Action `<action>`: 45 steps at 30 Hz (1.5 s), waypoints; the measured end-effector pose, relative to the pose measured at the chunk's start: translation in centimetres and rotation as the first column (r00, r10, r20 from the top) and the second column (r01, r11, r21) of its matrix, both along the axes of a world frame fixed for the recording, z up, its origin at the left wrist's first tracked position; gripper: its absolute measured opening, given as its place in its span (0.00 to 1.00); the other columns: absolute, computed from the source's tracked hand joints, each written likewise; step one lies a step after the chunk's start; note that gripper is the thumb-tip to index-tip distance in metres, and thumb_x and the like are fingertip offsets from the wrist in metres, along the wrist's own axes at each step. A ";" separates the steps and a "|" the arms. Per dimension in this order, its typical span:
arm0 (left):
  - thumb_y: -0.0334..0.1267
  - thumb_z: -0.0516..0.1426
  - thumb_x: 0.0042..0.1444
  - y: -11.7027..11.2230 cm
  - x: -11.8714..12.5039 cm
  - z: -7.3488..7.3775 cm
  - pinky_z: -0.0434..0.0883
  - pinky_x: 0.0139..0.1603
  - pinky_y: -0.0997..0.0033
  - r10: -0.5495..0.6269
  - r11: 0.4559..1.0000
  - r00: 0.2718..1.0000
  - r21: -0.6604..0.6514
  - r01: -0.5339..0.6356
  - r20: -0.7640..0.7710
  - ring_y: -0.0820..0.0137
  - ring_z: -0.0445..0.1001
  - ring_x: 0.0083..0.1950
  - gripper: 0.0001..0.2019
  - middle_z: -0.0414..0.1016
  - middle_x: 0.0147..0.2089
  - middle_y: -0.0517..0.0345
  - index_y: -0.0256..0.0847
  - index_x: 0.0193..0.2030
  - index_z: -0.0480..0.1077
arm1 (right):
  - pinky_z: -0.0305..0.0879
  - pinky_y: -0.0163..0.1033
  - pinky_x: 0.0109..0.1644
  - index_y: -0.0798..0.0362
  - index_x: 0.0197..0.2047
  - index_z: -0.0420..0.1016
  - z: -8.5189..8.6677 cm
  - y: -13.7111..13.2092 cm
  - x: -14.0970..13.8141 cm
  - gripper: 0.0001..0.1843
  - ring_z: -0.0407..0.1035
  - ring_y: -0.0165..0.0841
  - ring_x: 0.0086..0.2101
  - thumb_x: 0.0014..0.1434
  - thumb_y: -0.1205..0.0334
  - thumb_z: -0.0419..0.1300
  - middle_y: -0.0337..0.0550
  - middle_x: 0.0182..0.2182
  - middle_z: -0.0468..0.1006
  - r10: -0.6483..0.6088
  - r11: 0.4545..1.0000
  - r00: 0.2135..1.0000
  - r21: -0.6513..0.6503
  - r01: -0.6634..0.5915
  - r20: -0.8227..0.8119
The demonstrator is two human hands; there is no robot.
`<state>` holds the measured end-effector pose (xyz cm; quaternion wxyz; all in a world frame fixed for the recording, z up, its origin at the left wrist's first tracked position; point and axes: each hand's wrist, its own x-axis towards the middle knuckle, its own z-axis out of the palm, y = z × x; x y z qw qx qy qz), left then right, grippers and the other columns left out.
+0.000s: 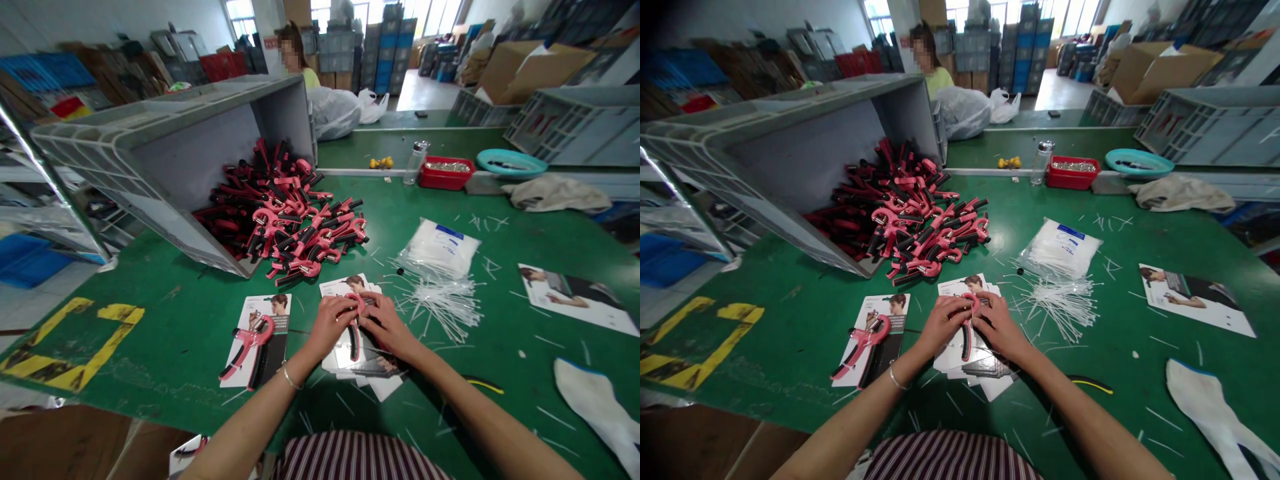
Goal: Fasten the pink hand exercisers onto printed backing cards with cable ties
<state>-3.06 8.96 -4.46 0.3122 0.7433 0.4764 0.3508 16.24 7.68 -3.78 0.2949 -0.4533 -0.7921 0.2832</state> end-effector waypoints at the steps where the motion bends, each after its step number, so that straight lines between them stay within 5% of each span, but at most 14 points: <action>1: 0.37 0.58 0.62 0.0 -0.1 0.0 0.62 0.60 0.58 -0.001 1.000 0.999 -0.010 0.001 0.039 0.63 0.70 0.55 0.09 0.78 0.52 0.56 0.46 0.46 0.78 | 0.51 0.55 0.65 0.46 0.46 0.77 0.2 -0.1 0.1 0.10 0.56 0.43 0.61 0.67 0.57 0.55 0.47 0.61 0.63 0.029 1.000 0.999 0.000 -0.029 0.023; 7: 0.35 0.57 0.62 0.1 -0.2 0.0 0.63 0.60 0.60 0.009 0.999 0.993 -0.054 -0.003 0.115 0.65 0.71 0.55 0.09 0.78 0.50 0.56 0.45 0.45 0.78 | 0.51 0.55 0.64 0.51 0.36 0.77 0.9 0.4 -0.2 0.11 0.50 0.45 0.65 0.67 0.58 0.56 0.49 0.65 0.59 0.099 0.995 0.989 -0.010 -0.099 0.113; 19: 0.34 0.57 0.62 -0.2 -0.1 0.3 0.63 0.57 0.59 0.015 0.999 0.996 -0.034 -0.012 0.082 0.65 0.71 0.52 0.09 0.79 0.46 0.57 0.46 0.44 0.79 | 0.51 0.57 0.64 0.49 0.44 0.79 0.2 0.8 -0.3 0.10 0.51 0.45 0.65 0.66 0.58 0.57 0.50 0.65 0.60 0.115 0.993 0.985 0.014 -0.118 0.132; 36: 0.35 0.57 0.63 -0.4 -0.1 -0.8 0.64 0.57 0.59 0.046 0.999 0.996 0.002 -0.046 0.078 0.65 0.70 0.51 0.08 0.79 0.45 0.57 0.46 0.43 0.79 | 0.51 0.55 0.65 0.51 0.37 0.78 0.0 0.8 -0.4 0.11 0.51 0.44 0.65 0.66 0.56 0.56 0.49 0.65 0.60 0.111 0.993 0.988 0.013 -0.113 0.104; 42: 0.38 0.56 0.64 -0.7 -0.8 -0.3 0.63 0.58 0.58 -0.052 0.999 0.998 0.000 0.052 0.042 0.64 0.69 0.54 0.09 0.78 0.49 0.56 0.46 0.45 0.78 | 0.52 0.54 0.64 0.50 0.38 0.78 0.1 1.1 -0.9 0.10 0.58 0.43 0.60 0.65 0.58 0.57 0.48 0.60 0.66 -0.001 0.997 1.000 -0.078 0.003 0.027; 45: 0.39 0.56 0.63 -0.3 -1.0 0.4 0.65 0.56 0.59 0.010 0.994 0.993 -0.111 0.003 0.117 0.64 0.72 0.51 0.09 0.80 0.46 0.56 0.45 0.42 0.78 | 0.54 0.54 0.62 0.50 0.37 0.76 0.0 1.1 -1.3 0.08 0.61 0.43 0.57 0.65 0.58 0.57 0.48 0.55 0.70 -0.064 0.994 0.998 -0.092 0.064 0.000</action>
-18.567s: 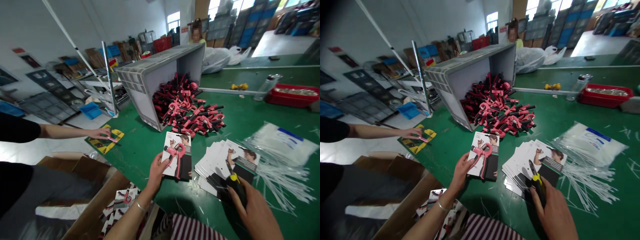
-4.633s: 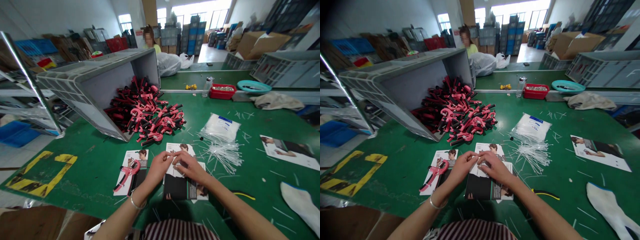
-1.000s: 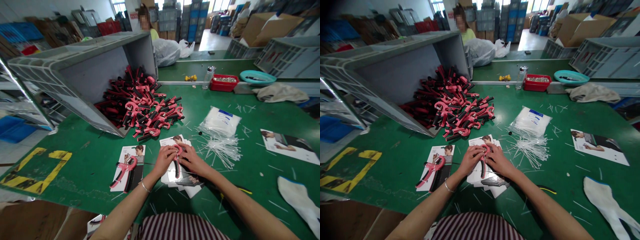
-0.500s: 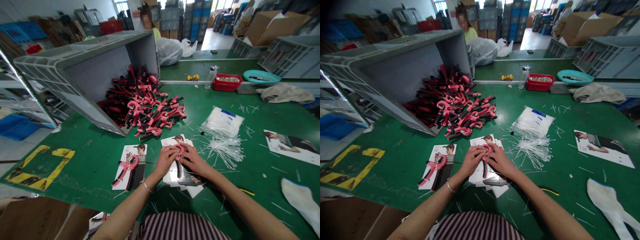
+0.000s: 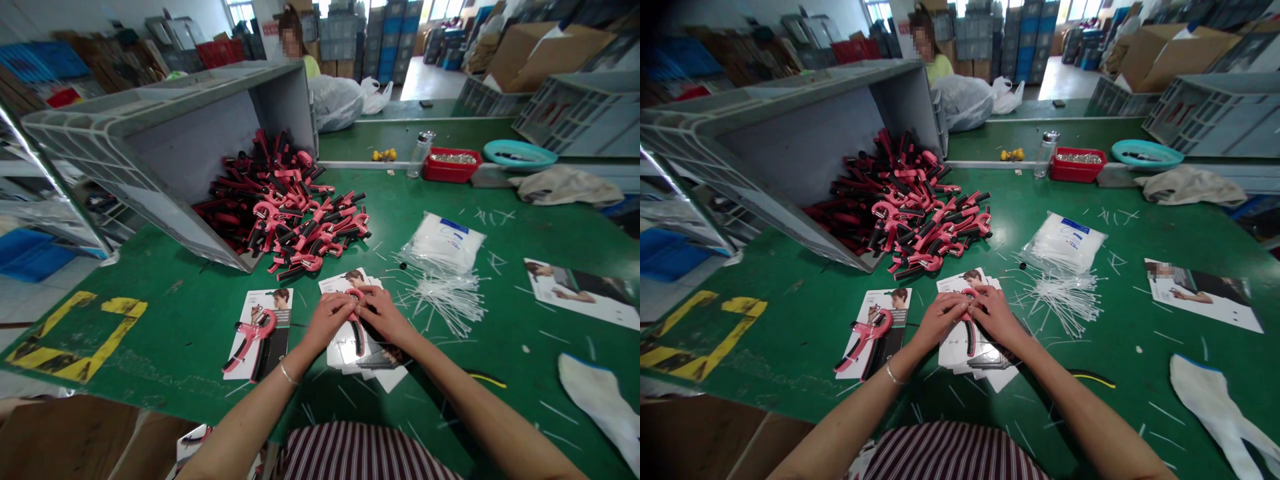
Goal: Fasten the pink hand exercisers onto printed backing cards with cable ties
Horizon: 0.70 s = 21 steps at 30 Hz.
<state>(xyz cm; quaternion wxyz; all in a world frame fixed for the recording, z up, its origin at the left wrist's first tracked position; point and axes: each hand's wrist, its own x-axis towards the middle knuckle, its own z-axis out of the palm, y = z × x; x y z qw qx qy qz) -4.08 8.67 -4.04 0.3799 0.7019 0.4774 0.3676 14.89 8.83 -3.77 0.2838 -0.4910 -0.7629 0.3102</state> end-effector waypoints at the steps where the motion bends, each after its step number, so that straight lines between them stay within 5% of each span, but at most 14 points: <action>1: 0.39 0.57 0.62 0.1 0.1 0.4 0.66 0.54 0.60 0.045 0.998 0.999 -0.035 -0.044 0.015 0.64 0.73 0.49 0.08 0.80 0.44 0.56 0.44 0.40 0.78 | 0.54 0.54 0.61 0.50 0.38 0.76 -0.1 0.0 -0.1 0.07 0.62 0.43 0.56 0.64 0.59 0.57 0.47 0.54 0.71 -0.012 1.000 1.000 0.008 0.012 -0.016; 3: 0.39 0.59 0.61 0.2 0.5 1.3 0.67 0.50 0.61 0.131 0.991 0.991 -0.032 -0.132 -0.019 0.64 0.73 0.45 0.06 0.80 0.39 0.57 0.43 0.36 0.77 | 0.56 0.53 0.60 0.49 0.43 0.74 -0.5 0.0 -0.2 0.07 0.63 0.42 0.55 0.64 0.59 0.57 0.47 0.52 0.73 -0.037 0.999 0.996 0.023 0.039 -0.079; 6: 0.38 0.57 0.62 -0.6 1.9 2.5 0.64 0.51 0.59 0.163 0.980 0.970 0.145 -0.137 -0.180 0.63 0.71 0.44 0.08 0.77 0.36 0.56 0.42 0.33 0.75 | 0.60 0.50 0.58 0.48 0.53 0.71 -1.4 -0.1 -0.2 0.15 0.66 0.41 0.52 0.64 0.58 0.56 0.47 0.52 0.74 -0.103 0.995 0.967 -0.023 0.101 -0.234; 10: 0.36 0.51 0.65 -3.0 3.7 2.0 0.64 0.51 0.55 0.090 0.942 0.906 0.329 0.057 -0.414 0.60 0.69 0.45 0.10 0.75 0.38 0.51 0.40 0.37 0.73 | 0.66 0.46 0.50 0.50 0.54 0.68 -2.2 0.0 -0.9 0.18 0.70 0.39 0.45 0.62 0.58 0.57 0.49 0.51 0.76 -0.223 0.972 0.872 -0.169 0.164 -0.435; 15: 0.30 0.49 0.63 -4.5 3.4 0.4 0.63 0.55 0.50 -0.076 0.866 0.750 0.330 0.376 -0.657 0.57 0.68 0.48 0.10 0.73 0.41 0.45 0.37 0.40 0.73 | 0.62 0.51 0.55 0.51 0.45 0.74 -1.3 -0.4 -2.0 0.11 0.67 0.42 0.48 0.60 0.60 0.58 0.48 0.47 0.76 -0.289 0.955 0.923 -0.017 0.295 -0.255; 17: 0.33 0.50 0.65 -4.7 2.4 1.1 0.62 0.57 0.51 -0.073 0.888 0.768 0.309 0.340 -0.636 0.57 0.67 0.50 0.09 0.73 0.44 0.46 0.39 0.44 0.71 | 0.59 0.52 0.57 0.50 0.45 0.74 -0.4 -0.9 -1.5 0.10 0.66 0.42 0.50 0.62 0.60 0.56 0.48 0.48 0.75 -0.276 0.954 0.936 0.056 0.294 -0.218; 21: 0.51 0.55 0.61 -5.6 -0.2 2.8 0.64 0.54 0.51 0.155 0.956 0.801 0.294 0.027 -0.578 0.54 0.66 0.52 0.20 0.70 0.49 0.43 0.37 0.51 0.66 | 0.61 0.48 0.53 0.49 0.44 0.74 1.9 -2.8 0.7 0.09 0.67 0.40 0.46 0.66 0.63 0.53 0.46 0.43 0.77 -0.101 0.989 0.993 0.105 0.106 -0.057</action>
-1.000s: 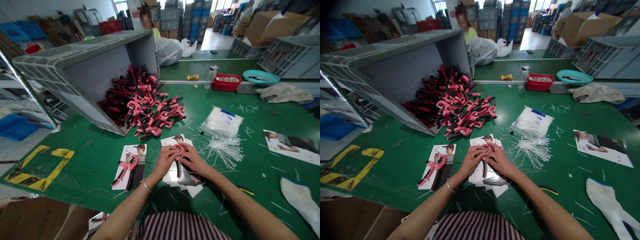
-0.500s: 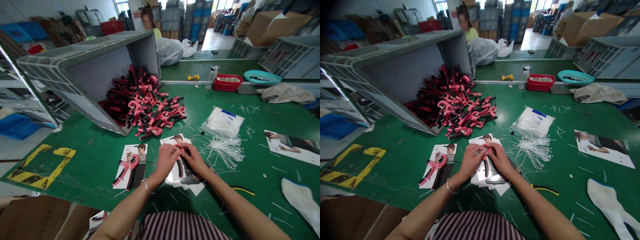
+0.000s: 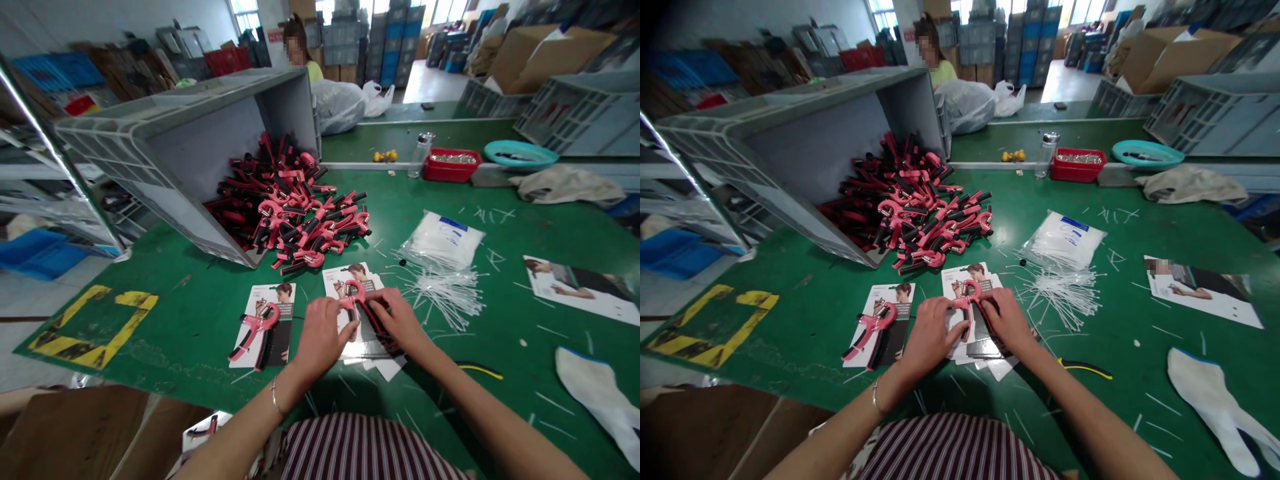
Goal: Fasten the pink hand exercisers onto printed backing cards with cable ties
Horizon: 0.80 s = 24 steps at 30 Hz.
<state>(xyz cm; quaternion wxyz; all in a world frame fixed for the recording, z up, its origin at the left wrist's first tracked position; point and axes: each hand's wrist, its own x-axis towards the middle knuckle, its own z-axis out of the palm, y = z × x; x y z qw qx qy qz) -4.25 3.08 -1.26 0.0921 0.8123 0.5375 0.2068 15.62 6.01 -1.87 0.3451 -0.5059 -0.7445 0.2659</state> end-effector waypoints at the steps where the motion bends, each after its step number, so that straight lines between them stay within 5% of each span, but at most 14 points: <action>1: 0.55 0.57 0.59 -0.3 -0.4 0.0 0.66 0.51 0.51 0.035 0.999 0.999 -0.022 -0.035 -0.011 0.54 0.67 0.50 0.23 0.70 0.47 0.43 0.37 0.50 0.66 | 0.61 0.47 0.51 0.49 0.43 0.74 0.5 -0.6 0.4 0.09 0.67 0.40 0.43 0.66 0.63 0.52 0.45 0.41 0.78 0.071 0.997 0.995 -0.012 -0.070 0.067; 4: 0.53 0.59 0.57 -1.2 -0.9 -0.8 0.67 0.47 0.54 -0.008 0.997 0.999 -0.077 0.005 -0.041 0.55 0.68 0.45 0.21 0.70 0.42 0.46 0.37 0.46 0.67 | 0.60 0.48 0.50 0.51 0.42 0.75 1.5 -2.2 0.4 0.10 0.67 0.40 0.39 0.67 0.65 0.51 0.47 0.37 0.78 0.222 0.973 0.932 -0.010 -0.229 0.288; 9: 0.36 0.56 0.59 -1.1 -1.2 -1.7 0.67 0.47 0.58 -0.004 0.995 1.000 -0.104 0.005 0.017 0.59 0.68 0.43 0.04 0.70 0.38 0.50 0.39 0.39 0.69 | 0.60 0.48 0.45 0.54 0.39 0.75 1.1 -3.6 -1.9 0.07 0.65 0.44 0.38 0.64 0.64 0.56 0.50 0.33 0.77 0.243 0.960 0.839 0.000 -0.278 0.488; 15: 0.34 0.51 0.65 -0.3 -4.2 -1.3 0.68 0.52 0.64 -0.144 0.943 0.971 -0.273 0.193 0.191 0.64 0.71 0.48 0.11 0.71 0.44 0.51 0.42 0.48 0.72 | 0.63 0.46 0.47 0.53 0.42 0.74 0.1 -3.0 -1.4 0.08 0.67 0.40 0.40 0.66 0.66 0.53 0.47 0.38 0.78 0.255 0.967 0.925 -0.095 -0.238 0.282; 20: 0.32 0.53 0.62 0.3 -4.7 -2.1 0.69 0.48 0.66 -0.159 0.934 0.965 -0.285 0.216 0.209 0.65 0.72 0.44 0.06 0.73 0.40 0.54 0.41 0.41 0.72 | 0.66 0.44 0.48 0.48 0.42 0.78 1.6 -2.4 -0.7 0.12 0.71 0.38 0.41 0.67 0.63 0.52 0.43 0.38 0.79 0.245 0.967 0.959 -0.110 -0.231 0.145; 24: 0.33 0.53 0.63 0.4 -3.8 -1.3 0.68 0.45 0.66 -0.120 0.953 0.975 -0.255 0.167 0.189 0.65 0.71 0.41 0.06 0.72 0.37 0.54 0.40 0.37 0.70 | 0.65 0.44 0.49 0.48 0.41 0.79 1.5 -2.2 -1.3 0.10 0.70 0.38 0.41 0.66 0.62 0.55 0.43 0.37 0.79 0.236 0.971 0.964 -0.052 -0.231 0.120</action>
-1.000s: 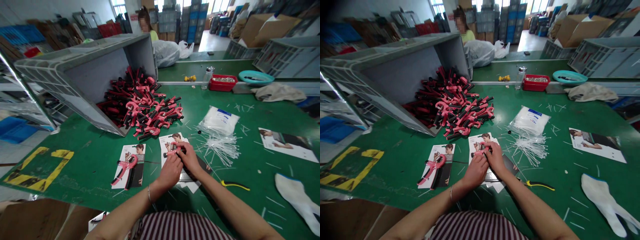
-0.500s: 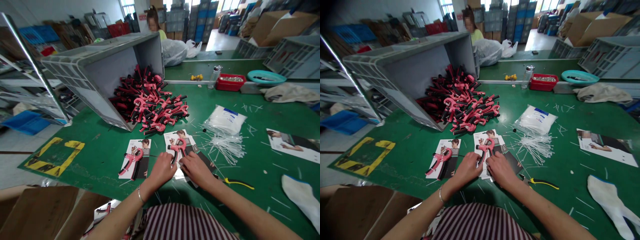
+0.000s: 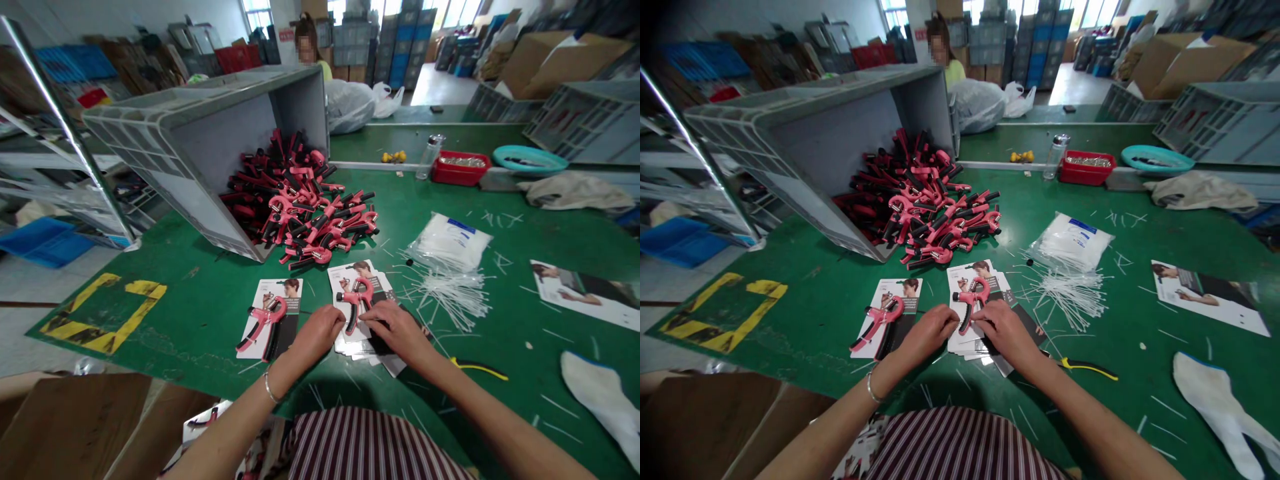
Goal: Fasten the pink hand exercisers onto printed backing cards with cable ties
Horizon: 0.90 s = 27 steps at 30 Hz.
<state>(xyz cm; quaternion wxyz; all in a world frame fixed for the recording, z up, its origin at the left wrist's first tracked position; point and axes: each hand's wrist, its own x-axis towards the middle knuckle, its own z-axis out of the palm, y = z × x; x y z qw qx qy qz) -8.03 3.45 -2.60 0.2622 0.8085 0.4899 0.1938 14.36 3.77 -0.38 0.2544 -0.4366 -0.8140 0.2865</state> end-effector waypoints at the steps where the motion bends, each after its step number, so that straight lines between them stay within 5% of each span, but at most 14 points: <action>1: 0.33 0.52 0.64 0.0 0.3 0.4 0.68 0.46 0.65 0.014 1.000 1.000 0.016 -0.014 0.011 0.65 0.71 0.41 0.06 0.72 0.38 0.54 0.40 0.37 0.70 | 0.65 0.44 0.48 0.48 0.40 0.79 -0.3 0.0 -0.2 0.10 0.70 0.38 0.40 0.66 0.62 0.55 0.43 0.36 0.79 0.008 1.000 1.000 0.006 -0.008 0.014; 5: 0.34 0.53 0.65 -0.2 1.5 1.1 0.67 0.48 0.66 0.029 0.999 0.988 0.016 -0.032 0.154 0.66 0.72 0.43 0.06 0.74 0.39 0.56 0.42 0.39 0.71 | 0.63 0.44 0.47 0.50 0.37 0.78 -1.7 -0.1 -1.1 0.09 0.68 0.38 0.39 0.66 0.63 0.56 0.43 0.34 0.79 0.006 1.000 0.994 0.007 -0.007 0.112; 11: 0.36 0.57 0.62 -0.7 2.5 -0.3 0.69 0.49 0.69 0.174 0.985 0.908 -0.085 -0.153 0.381 0.67 0.75 0.45 0.04 0.78 0.41 0.58 0.43 0.40 0.74 | 0.63 0.43 0.45 0.52 0.39 0.74 -2.1 -0.3 -1.5 0.06 0.67 0.40 0.41 0.66 0.63 0.56 0.45 0.36 0.78 -0.087 0.995 0.986 -0.034 0.093 0.142; 18: 0.37 0.59 0.59 -0.9 1.8 -1.0 0.69 0.43 0.72 0.293 0.953 0.827 -0.215 -0.213 0.480 0.69 0.74 0.39 0.05 0.77 0.38 0.57 0.41 0.38 0.75 | 0.60 0.43 0.49 0.49 0.40 0.78 -2.1 0.7 -1.1 0.08 0.68 0.37 0.41 0.66 0.62 0.56 0.40 0.37 0.80 0.031 1.000 0.999 0.005 -0.031 0.017; 23: 0.38 0.59 0.59 -0.9 1.6 -1.1 0.68 0.40 0.74 0.335 0.932 0.780 -0.310 -0.190 0.529 0.71 0.73 0.37 0.06 0.76 0.37 0.57 0.39 0.38 0.75 | 0.62 0.40 0.43 0.50 0.38 0.75 -2.0 0.6 -1.7 0.04 0.67 0.37 0.40 0.64 0.63 0.59 0.41 0.36 0.78 -0.078 0.995 0.996 -0.052 0.080 0.042; 27: 0.41 0.60 0.57 -0.7 1.4 -1.4 0.69 0.40 0.74 0.393 0.889 0.705 -0.439 -0.128 0.590 0.71 0.73 0.37 0.09 0.77 0.37 0.57 0.38 0.39 0.75 | 0.61 0.41 0.46 0.52 0.36 0.74 -1.6 0.7 -1.7 0.07 0.65 0.37 0.39 0.66 0.64 0.56 0.42 0.35 0.77 -0.023 1.000 0.996 0.009 0.022 0.092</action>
